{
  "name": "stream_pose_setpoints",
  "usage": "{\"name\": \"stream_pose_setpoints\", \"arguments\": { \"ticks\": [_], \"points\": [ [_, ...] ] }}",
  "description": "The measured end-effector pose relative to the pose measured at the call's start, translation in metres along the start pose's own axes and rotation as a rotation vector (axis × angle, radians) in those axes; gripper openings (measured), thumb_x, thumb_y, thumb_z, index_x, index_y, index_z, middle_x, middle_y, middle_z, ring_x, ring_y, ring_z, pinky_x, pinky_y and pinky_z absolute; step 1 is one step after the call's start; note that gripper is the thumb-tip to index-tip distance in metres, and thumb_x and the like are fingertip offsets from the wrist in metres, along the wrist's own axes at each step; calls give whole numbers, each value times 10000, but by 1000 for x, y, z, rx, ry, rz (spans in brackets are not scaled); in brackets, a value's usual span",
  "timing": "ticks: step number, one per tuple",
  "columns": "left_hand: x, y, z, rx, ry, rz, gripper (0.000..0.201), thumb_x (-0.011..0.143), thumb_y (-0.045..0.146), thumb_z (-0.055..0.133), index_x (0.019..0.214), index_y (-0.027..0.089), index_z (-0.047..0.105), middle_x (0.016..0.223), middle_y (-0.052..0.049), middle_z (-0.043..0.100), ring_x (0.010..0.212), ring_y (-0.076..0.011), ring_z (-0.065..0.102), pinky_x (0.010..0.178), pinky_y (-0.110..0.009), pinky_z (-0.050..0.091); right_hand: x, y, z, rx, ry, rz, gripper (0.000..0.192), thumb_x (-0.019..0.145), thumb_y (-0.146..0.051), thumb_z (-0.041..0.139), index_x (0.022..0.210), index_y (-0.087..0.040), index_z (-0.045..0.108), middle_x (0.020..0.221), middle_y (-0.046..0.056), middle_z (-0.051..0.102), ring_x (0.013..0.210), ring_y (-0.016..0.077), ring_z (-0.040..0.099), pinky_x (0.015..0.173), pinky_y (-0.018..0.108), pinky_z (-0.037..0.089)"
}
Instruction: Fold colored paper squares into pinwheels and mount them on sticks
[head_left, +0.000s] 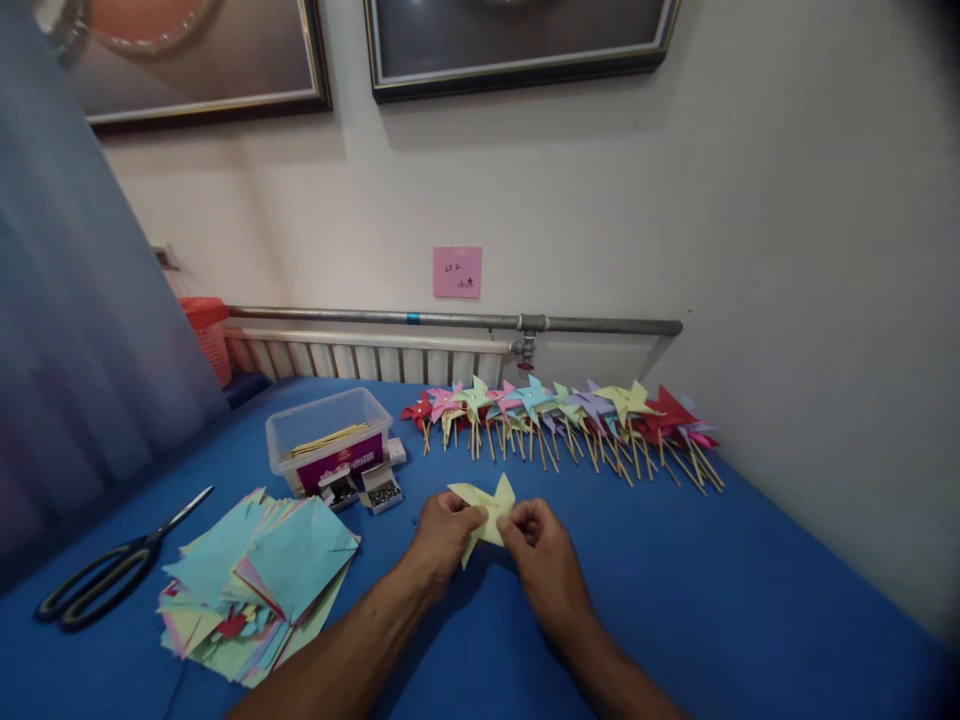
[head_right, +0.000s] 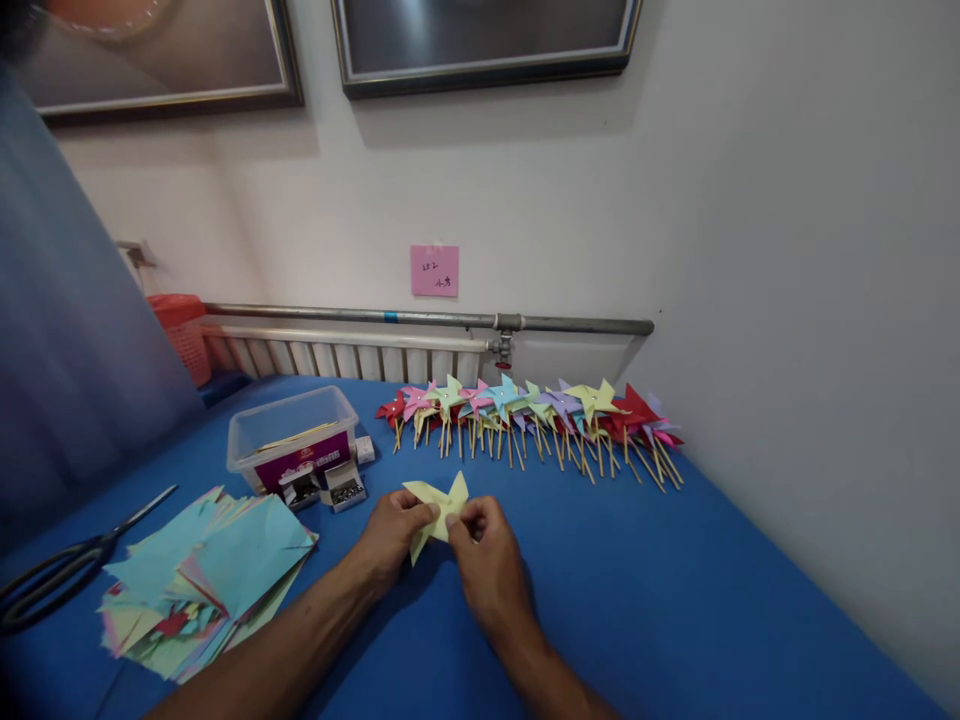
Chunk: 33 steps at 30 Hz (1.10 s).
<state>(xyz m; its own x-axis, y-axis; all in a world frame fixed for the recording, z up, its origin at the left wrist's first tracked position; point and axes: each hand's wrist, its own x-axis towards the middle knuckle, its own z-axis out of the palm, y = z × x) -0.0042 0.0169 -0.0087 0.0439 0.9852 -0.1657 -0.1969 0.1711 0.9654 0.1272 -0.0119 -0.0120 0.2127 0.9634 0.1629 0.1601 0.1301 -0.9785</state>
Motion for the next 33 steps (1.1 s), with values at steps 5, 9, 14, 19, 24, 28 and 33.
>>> {"name": "stream_pose_setpoints", "arguments": {
  "ticks": [5, 9, 14, 19, 24, 28, 33],
  "points": [
    [-1, 2, 0, -55, -41, 8, 195, 571, 283, 742, 640, 120, 659, 534, -23, 624, 433, -101, 506, 455, -222, 376, 6, 9, -2, 275, -107, 167, 418, 711, -527, 696, 969, -217, 585, 717, 11, 685, 646, 208, 636, 643, 309, 488],
    [-1, 0, 1, -1, -76, 26, 216, 582, 297, 738, 661, 110, 664, 522, -20, 610, 421, -99, 482, 440, -224, 345, 3, 4, -3, 414, -256, 220, 346, 738, -499, 725, 859, -187, 635, 745, 26, 708, 675, 193, 643, 626, 277, 472],
    [-1, -5, 3, -24, -72, 25, 237, 544, 289, 755, 666, 108, 663, 537, -11, 611, 442, -103, 495, 468, -232, 372, 3, 4, -1, 453, -268, 234, 393, 670, -413, 782, 960, -160, 702, 820, 57, 741, 750, 223, 667, 652, 297, 489],
    [-1, -7, 3, -17, -84, 24, 260, 555, 302, 768, 695, 102, 677, 559, -20, 624, 463, -111, 512, 486, -237, 380, 10, 20, -2, 349, -218, 207, 408, 663, -430, 774, 956, -151, 722, 819, 61, 750, 691, 203, 652, 635, 291, 484],
    [-4, -1, 3, -29, -106, -15, 245, 560, 309, 744, 669, 109, 655, 531, -11, 595, 435, -89, 468, 461, -225, 337, 14, 25, -3, 281, -209, 192, 428, 663, -473, 763, 942, -150, 725, 745, 61, 748, 689, 235, 675, 630, 312, 508],
    [-6, 4, 2, -74, -102, -18, 251, 572, 330, 731, 578, 155, 551, 472, 19, 535, 411, -73, 418, 442, -216, 298, 14, 26, -3, 314, -209, 197, 451, 682, -472, 761, 983, -139, 723, 744, 63, 758, 768, 269, 704, 679, 332, 533],
    [-4, 1, 2, -9, -68, -6, 256, 556, 329, 736, 593, 155, 553, 469, 30, 519, 409, -67, 393, 438, -217, 290, 13, 26, -3, 327, -203, 197, 444, 673, -445, 775, 994, -140, 735, 745, 62, 768, 729, 271, 704, 687, 349, 540]
  ]
}}
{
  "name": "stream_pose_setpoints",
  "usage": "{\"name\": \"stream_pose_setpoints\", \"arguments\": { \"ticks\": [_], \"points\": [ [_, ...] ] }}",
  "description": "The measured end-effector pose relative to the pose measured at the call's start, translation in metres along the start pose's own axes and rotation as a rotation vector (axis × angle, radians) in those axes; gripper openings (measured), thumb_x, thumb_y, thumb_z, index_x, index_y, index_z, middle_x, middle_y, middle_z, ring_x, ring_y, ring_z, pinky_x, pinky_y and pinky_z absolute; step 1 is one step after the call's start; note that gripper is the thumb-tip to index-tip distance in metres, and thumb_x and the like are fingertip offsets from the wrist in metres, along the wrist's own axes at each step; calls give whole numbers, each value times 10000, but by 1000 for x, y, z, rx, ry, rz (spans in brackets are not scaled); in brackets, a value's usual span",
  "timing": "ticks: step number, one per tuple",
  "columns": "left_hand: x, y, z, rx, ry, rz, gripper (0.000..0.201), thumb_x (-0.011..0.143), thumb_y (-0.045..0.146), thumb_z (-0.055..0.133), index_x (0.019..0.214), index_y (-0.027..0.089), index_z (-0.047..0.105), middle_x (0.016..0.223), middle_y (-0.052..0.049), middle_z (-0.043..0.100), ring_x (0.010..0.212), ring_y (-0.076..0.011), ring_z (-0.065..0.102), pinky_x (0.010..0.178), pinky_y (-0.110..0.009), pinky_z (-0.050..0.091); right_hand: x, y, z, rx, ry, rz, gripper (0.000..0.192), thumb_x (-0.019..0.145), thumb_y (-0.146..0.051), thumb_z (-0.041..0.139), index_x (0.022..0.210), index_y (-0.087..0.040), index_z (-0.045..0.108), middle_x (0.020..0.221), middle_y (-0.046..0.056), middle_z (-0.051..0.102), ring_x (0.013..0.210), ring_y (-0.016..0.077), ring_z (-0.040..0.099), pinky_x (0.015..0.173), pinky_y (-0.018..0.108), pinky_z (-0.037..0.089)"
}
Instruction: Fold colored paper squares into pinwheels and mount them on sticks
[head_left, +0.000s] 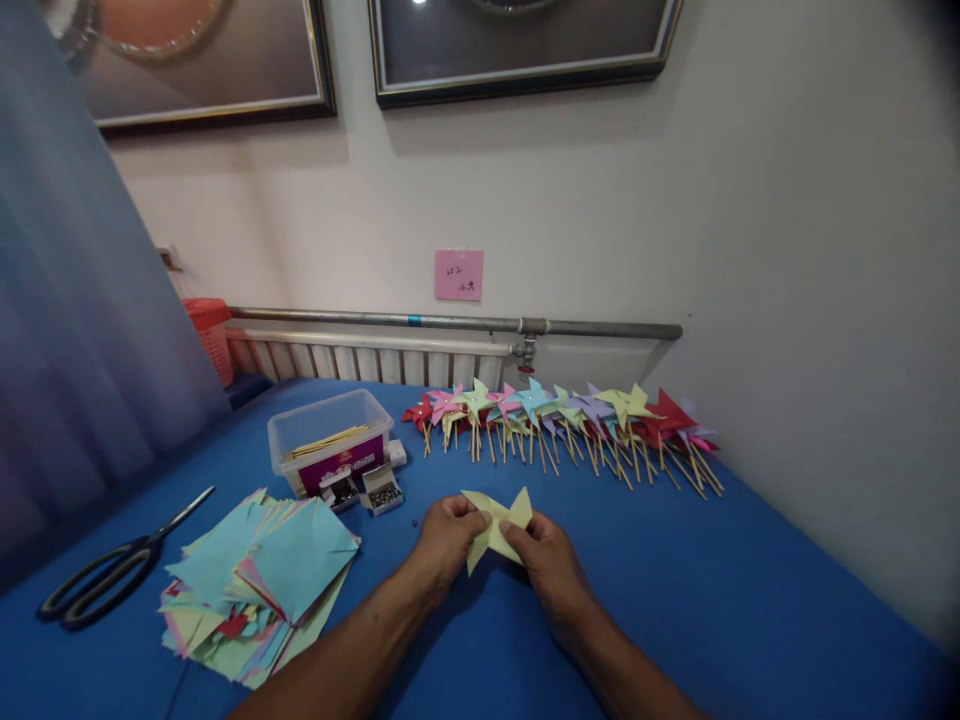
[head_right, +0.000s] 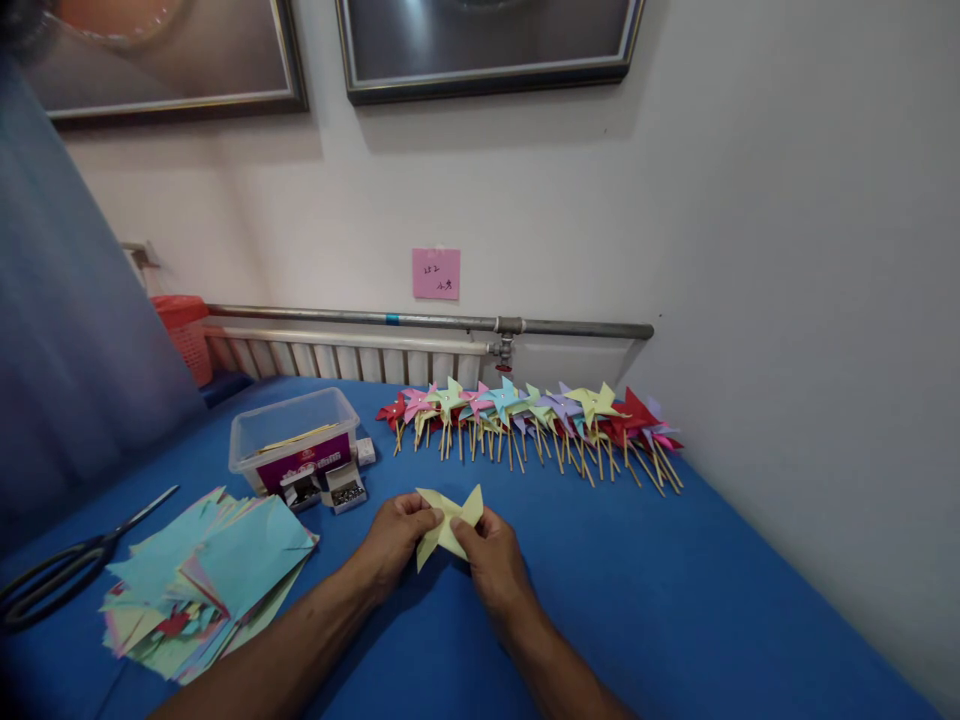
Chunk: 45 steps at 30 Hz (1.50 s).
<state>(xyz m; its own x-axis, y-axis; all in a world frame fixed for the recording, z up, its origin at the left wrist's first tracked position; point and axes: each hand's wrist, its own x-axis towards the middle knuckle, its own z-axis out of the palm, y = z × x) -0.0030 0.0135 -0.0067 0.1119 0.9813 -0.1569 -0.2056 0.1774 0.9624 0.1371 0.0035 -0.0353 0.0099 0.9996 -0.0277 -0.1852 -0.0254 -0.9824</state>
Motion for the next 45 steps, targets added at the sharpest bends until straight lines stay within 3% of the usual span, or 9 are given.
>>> {"name": "stream_pose_setpoints", "arguments": {
  "ticks": [9, 17, 29, 34, 37, 41, 45],
  "points": [
    [1, -2, -1, 58, -16, -10, 270, 596, 379, 716, 590, 164, 552, 459, 9, 551, 394, -82, 411, 428, -222, 284, 1, 3, 0, 87, 51, 11, 440, 674, -434, 777, 1002, -145, 730, 808, 65, 775, 751, 260, 709, 672, 324, 535],
    [3, -6, 2, 229, 40, 54, 192, 647, 268, 651, 539, 179, 519, 428, 27, 516, 367, -69, 370, 412, -218, 240, 4, 9, -4, -55, 37, -7, 428, 669, -460, 750, 940, -129, 735, 780, 59, 756, 606, 178, 605, 558, 261, 438],
    [0, 0, 3, 89, -18, 15, 185, 563, 297, 671, 558, 160, 546, 511, -3, 547, 424, -83, 438, 441, -228, 314, 0, 4, -1, -32, 0, 25, 463, 661, -494, 758, 941, -127, 726, 717, 43, 720, 565, 154, 546, 533, 251, 396],
    [-1, -1, 4, 86, -14, 10, 217, 551, 306, 697, 554, 164, 534, 513, 3, 541, 440, -83, 443, 455, -225, 320, -3, -1, 3, -41, 49, 31, 402, 634, -451, 785, 865, -128, 727, 636, 10, 683, 539, 145, 532, 520, 245, 387],
    [-2, -2, 2, 72, -26, 1, 268, 561, 348, 735, 572, 160, 544, 513, 2, 549, 441, -86, 446, 468, -230, 328, -6, -9, 6, 42, 41, 69, 351, 625, -407, 801, 832, -133, 728, 615, 3, 677, 521, 138, 535, 514, 244, 408],
    [-1, 1, -1, -12, -76, 25, 432, 659, 540, 719, 572, 147, 562, 490, -17, 550, 438, -90, 444, 479, -239, 314, -12, -21, 4, 297, -1, 185, 262, 650, -330, 806, 817, -146, 722, 739, 38, 730, 636, 158, 630, 662, 276, 531],
    [0, 5, -3, -64, -41, 44, 483, 679, 596, 701, 632, 123, 616, 518, -26, 573, 451, -102, 482, 501, -245, 347, -14, -28, 2, 400, 46, 233, 213, 643, -284, 817, 772, -162, 699, 757, 37, 731, 663, 161, 654, 700, 292, 567]
  ]
}}
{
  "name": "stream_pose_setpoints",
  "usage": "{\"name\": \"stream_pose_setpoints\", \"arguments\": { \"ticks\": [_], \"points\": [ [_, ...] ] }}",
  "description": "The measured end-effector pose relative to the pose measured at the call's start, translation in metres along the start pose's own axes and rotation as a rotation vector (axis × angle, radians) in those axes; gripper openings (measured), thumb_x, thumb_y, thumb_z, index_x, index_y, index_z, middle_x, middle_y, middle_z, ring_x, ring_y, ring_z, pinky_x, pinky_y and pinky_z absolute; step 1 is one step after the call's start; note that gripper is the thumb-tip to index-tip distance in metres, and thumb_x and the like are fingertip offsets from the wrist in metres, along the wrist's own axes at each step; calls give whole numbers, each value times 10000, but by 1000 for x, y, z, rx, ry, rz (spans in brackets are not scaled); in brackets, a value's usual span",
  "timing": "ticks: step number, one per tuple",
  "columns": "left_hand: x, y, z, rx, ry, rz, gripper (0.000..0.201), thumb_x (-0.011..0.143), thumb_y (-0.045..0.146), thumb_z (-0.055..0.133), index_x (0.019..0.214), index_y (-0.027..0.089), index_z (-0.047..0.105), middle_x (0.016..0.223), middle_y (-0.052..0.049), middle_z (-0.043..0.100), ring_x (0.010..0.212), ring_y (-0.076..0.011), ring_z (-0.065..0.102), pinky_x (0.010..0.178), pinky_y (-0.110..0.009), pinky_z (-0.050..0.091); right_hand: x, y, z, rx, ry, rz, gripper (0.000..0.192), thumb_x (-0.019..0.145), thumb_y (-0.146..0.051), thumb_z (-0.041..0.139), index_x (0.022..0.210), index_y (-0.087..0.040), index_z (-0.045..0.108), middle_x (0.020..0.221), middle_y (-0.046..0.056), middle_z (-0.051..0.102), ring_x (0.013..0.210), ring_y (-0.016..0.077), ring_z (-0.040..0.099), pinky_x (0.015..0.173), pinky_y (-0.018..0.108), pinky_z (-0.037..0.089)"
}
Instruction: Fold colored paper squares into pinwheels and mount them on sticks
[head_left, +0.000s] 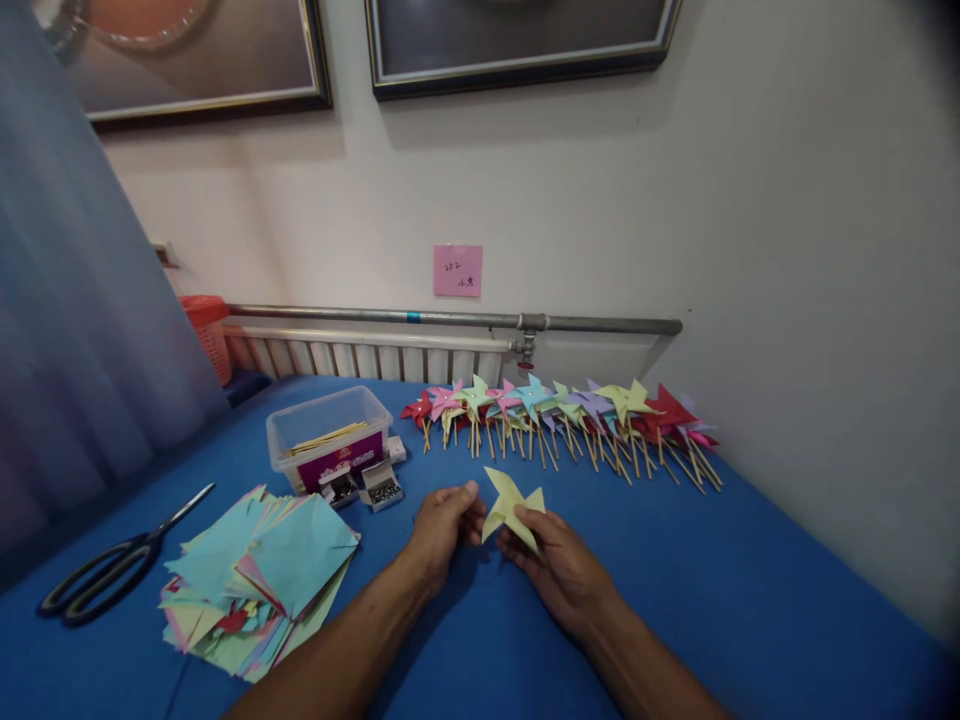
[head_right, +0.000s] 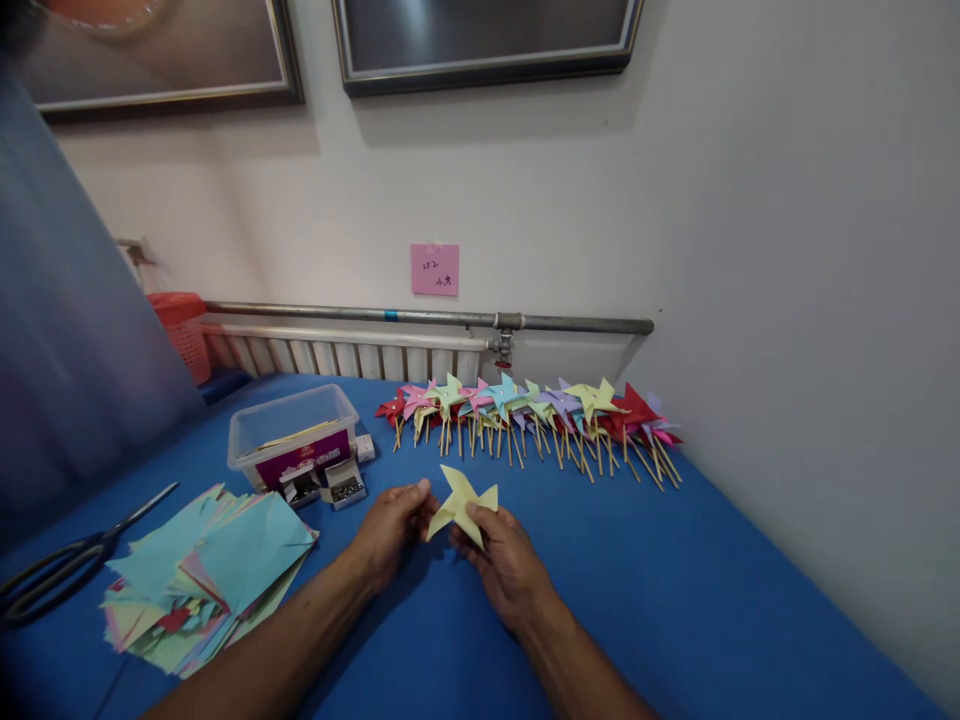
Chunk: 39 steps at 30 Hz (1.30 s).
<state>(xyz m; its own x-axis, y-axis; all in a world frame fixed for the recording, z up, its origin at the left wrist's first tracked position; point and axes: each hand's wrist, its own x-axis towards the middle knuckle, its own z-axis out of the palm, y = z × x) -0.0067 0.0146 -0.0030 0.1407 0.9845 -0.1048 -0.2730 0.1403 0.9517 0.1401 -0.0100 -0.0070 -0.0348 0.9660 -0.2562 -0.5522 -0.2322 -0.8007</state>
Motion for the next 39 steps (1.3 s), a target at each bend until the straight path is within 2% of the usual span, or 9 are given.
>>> {"name": "stream_pose_setpoints", "arguments": {
  "ticks": [8, 18, 21, 24, 27, 31, 34, 36, 39],
  "points": [
    [-2, -1, 1, 37, -16, -47, 330, 671, 428, 698, 557, 161, 541, 433, 0, 527, 392, -78, 394, 449, -231, 252, 2, 8, 3, -157, 5, -124, 309, 647, -355, 822, 840, -147, 699, 746, 41, 742, 648, 192, 671, 604, 281, 533],
    [1, -3, 0, 95, 23, -62, 261, 595, 378, 723, 638, 149, 605, 471, 9, 555, 419, -92, 437, 467, -226, 309, 10, 11, -5, -310, 8, -227, 478, 638, -500, 812, 938, -139, 722, 720, 49, 751, 682, 249, 686, 631, 320, 515],
    [7, 5, -11, 210, 57, 25, 221, 627, 355, 695, 617, 158, 595, 492, 12, 556, 446, -92, 451, 490, -224, 326, 13, 10, -8, -316, 35, -261, 476, 644, -497, 806, 950, -143, 722, 775, 60, 766, 715, 256, 695, 658, 328, 525],
    [17, 16, -29, 360, 193, 157, 208, 675, 354, 659, 615, 168, 586, 528, 11, 571, 469, -97, 468, 507, -226, 334, 20, 11, -13, -309, 100, -270, 446, 629, -478, 805, 922, -153, 716, 775, 57, 768, 708, 254, 696, 660, 329, 529],
    [25, 24, -43, 433, 299, 174, 209, 703, 358, 656, 629, 175, 587, 552, 12, 578, 483, -107, 486, 504, -227, 323, 25, 13, -18, -340, 152, -283, 401, 644, -464, 788, 902, -167, 708, 766, 51, 765, 695, 246, 694, 663, 327, 530],
    [28, 28, -51, 519, 336, 151, 216, 738, 349, 649, 628, 175, 585, 526, 20, 552, 460, -107, 450, 495, -229, 297, 24, 11, -18, -353, 175, -320, 366, 671, -458, 760, 902, -178, 710, 795, 46, 766, 709, 240, 694, 675, 327, 533],
    [28, 35, -61, 711, 381, 231, 221, 801, 333, 577, 650, 174, 601, 544, 11, 560, 507, -123, 481, 528, -233, 309, 21, 9, -15, -355, 195, -330, 355, 668, -444, 758, 902, -180, 720, 791, 42, 768, 716, 243, 693, 654, 316, 521],
    [25, 44, -70, 957, 363, 278, 212, 817, 298, 549, 663, 174, 626, 602, -15, 608, 593, -147, 545, 572, -244, 323, 19, 7, -14, -361, 191, -324, 358, 674, -439, 754, 917, -178, 723, 770, 41, 767, 717, 252, 694, 640, 315, 512],
    [17, 56, -82, 1345, 161, 209, 138, 769, 220, 578, 691, 177, 683, 726, -63, 692, 721, -194, 618, 627, -266, 345, 19, 8, -13, -377, 175, -328, 364, 686, -440, 752, 931, -172, 726, 762, 44, 767, 748, 267, 704, 654, 320, 511]
  ]
}}
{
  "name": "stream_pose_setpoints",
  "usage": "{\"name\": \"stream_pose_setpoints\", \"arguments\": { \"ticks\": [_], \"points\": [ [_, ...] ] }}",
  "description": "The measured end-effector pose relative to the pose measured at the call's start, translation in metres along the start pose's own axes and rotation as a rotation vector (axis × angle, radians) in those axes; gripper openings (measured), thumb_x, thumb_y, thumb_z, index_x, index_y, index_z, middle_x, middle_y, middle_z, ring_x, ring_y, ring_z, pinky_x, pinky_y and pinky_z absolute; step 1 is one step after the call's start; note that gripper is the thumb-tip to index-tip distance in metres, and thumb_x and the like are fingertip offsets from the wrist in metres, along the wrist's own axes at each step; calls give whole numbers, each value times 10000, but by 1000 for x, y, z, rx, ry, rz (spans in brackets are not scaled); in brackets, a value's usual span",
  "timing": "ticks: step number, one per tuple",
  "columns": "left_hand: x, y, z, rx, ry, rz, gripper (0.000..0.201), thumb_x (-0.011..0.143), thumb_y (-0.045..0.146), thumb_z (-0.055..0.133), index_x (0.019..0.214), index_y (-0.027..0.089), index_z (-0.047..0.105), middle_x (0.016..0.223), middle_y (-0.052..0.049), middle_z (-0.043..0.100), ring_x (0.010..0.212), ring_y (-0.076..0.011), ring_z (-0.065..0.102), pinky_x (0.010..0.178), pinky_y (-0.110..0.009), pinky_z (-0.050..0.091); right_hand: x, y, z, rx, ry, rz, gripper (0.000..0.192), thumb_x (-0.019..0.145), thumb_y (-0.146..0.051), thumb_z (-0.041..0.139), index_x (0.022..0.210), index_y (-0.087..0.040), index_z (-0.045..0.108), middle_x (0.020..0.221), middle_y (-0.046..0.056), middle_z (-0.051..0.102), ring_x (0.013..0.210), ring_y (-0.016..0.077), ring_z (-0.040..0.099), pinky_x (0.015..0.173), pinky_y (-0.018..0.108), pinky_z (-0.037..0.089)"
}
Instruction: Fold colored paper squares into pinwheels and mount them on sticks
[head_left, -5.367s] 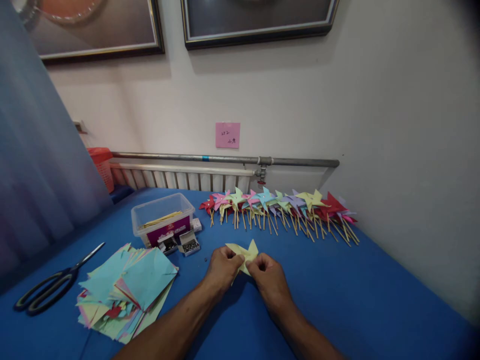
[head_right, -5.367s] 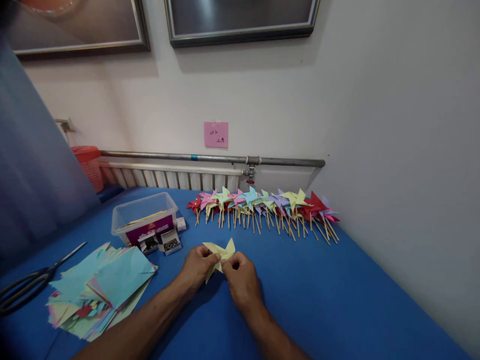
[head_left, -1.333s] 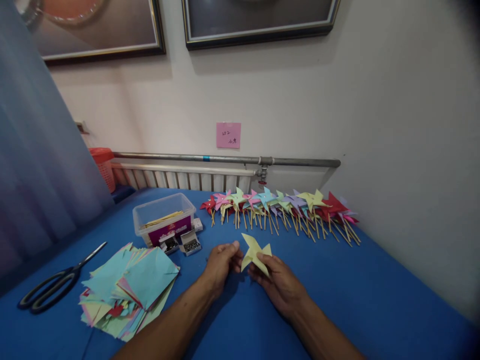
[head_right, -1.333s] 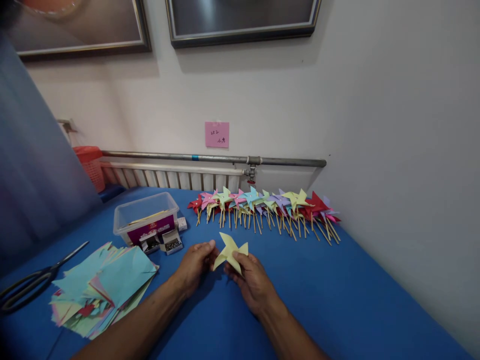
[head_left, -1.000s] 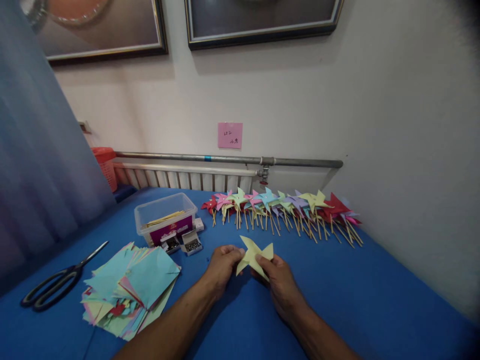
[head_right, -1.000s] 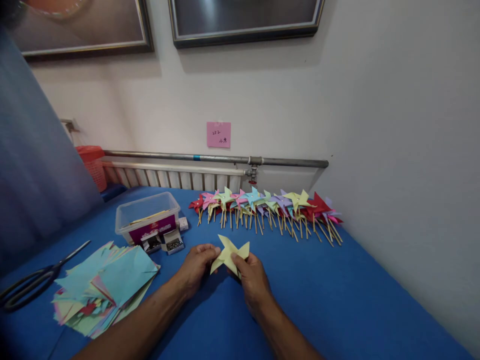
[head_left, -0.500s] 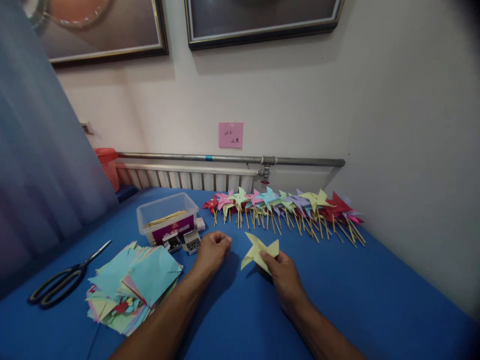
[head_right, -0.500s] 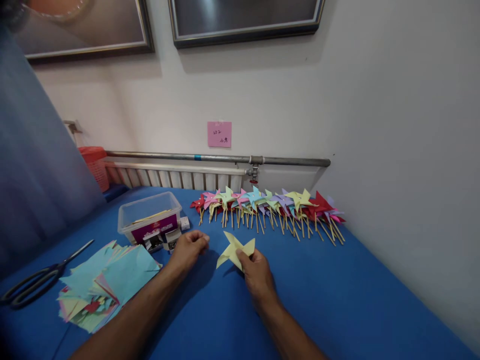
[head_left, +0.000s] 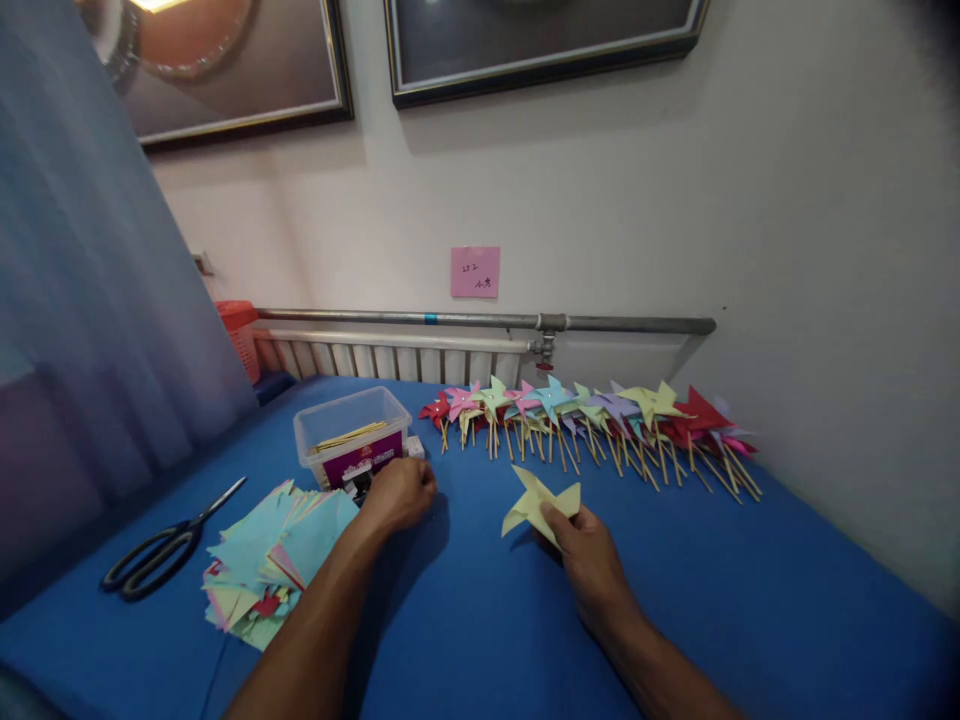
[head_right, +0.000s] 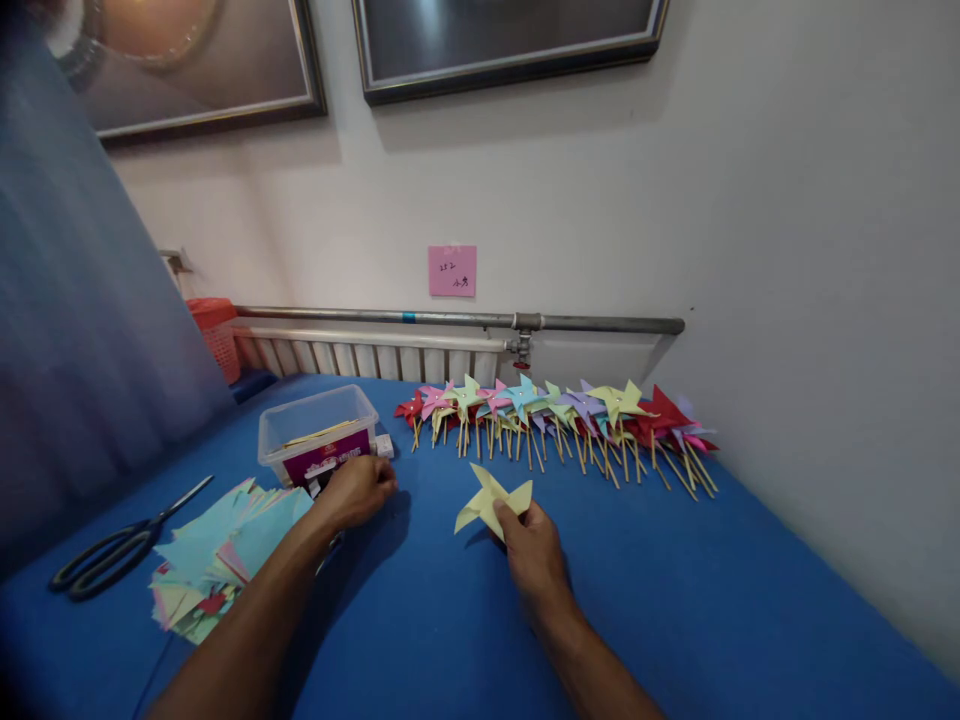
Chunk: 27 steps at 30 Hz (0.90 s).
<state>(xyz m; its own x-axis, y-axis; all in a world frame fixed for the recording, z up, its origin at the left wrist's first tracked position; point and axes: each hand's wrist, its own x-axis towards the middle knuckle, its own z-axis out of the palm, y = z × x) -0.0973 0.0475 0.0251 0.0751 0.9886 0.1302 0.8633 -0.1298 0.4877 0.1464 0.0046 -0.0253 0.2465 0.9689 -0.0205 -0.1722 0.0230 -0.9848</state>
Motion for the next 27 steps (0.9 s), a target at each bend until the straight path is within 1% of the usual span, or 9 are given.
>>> {"name": "stream_pose_setpoints", "arguments": {
  "ticks": [2, 3, 5, 9, 14, 18, 23, 27],
  "points": [
    [-5, -1, -7, 143, -134, 53, 141, 746, 178, 576, 720, 184, 714, 790, -86, 721, 774, -222, 642, 652, -279, 364, 1, 2, 0, -10, -8, -13, 373, 690, -445, 755, 939, -168, 728, 775, 47, 771, 774, 273, 709, 665, 320, 514],
    [-7, -1, -8, 191, -170, 74, 158, 740, 163, 570, 735, 189, 726, 812, -94, 729, 794, -233, 649, 666, -285, 375, 2, 4, -1, -15, -12, -17, 379, 690, -448, 757, 943, -167, 728, 785, 49, 774, 777, 272, 709, 664, 318, 514],
    [-9, 1, -9, 250, -202, 106, 196, 734, 144, 562, 776, 198, 746, 842, -106, 737, 833, -252, 659, 699, -297, 398, 4, 7, -2, -33, -13, -17, 379, 690, -458, 757, 933, -169, 729, 808, 53, 778, 755, 262, 705, 658, 316, 512],
    [-9, 3, -2, 270, -226, 133, 239, 731, 131, 570, 848, 208, 763, 885, -129, 739, 887, -285, 665, 752, -324, 428, 6, 11, -4, -44, -22, -5, 351, 695, -463, 752, 898, -178, 726, 813, 49, 776, 715, 246, 694, 673, 323, 517],
    [-9, 5, 6, 332, -253, 134, 250, 735, 106, 550, 842, 191, 759, 890, -157, 733, 907, -314, 664, 787, -365, 445, 4, 7, -2, -25, -34, -7, 373, 695, -442, 755, 943, -164, 727, 787, 50, 766, 734, 250, 690, 658, 317, 513],
    [-10, 7, 6, 391, -246, 124, 259, 764, 112, 525, 870, 170, 754, 929, -183, 729, 922, -328, 666, 790, -383, 452, 3, 7, -2, -27, -33, -4, 386, 692, -456, 754, 935, -157, 722, 786, 54, 762, 713, 243, 680, 656, 319, 508],
    [-9, 10, 6, 426, -275, 134, 276, 799, 143, 505, 915, 144, 755, 943, -209, 728, 916, -341, 677, 780, -389, 467, 3, 7, -2, -34, -48, -4, 394, 703, -452, 746, 964, -159, 717, 783, 49, 760, 716, 237, 673, 659, 315, 505],
    [-9, 13, 8, 462, -289, 150, 279, 827, 160, 485, 934, 140, 741, 961, -207, 726, 936, -333, 683, 781, -378, 481, 2, 6, -2, -16, -53, 0, 394, 694, -459, 751, 958, -169, 720, 772, 40, 759, 723, 240, 684, 648, 307, 512]
  ]
}}
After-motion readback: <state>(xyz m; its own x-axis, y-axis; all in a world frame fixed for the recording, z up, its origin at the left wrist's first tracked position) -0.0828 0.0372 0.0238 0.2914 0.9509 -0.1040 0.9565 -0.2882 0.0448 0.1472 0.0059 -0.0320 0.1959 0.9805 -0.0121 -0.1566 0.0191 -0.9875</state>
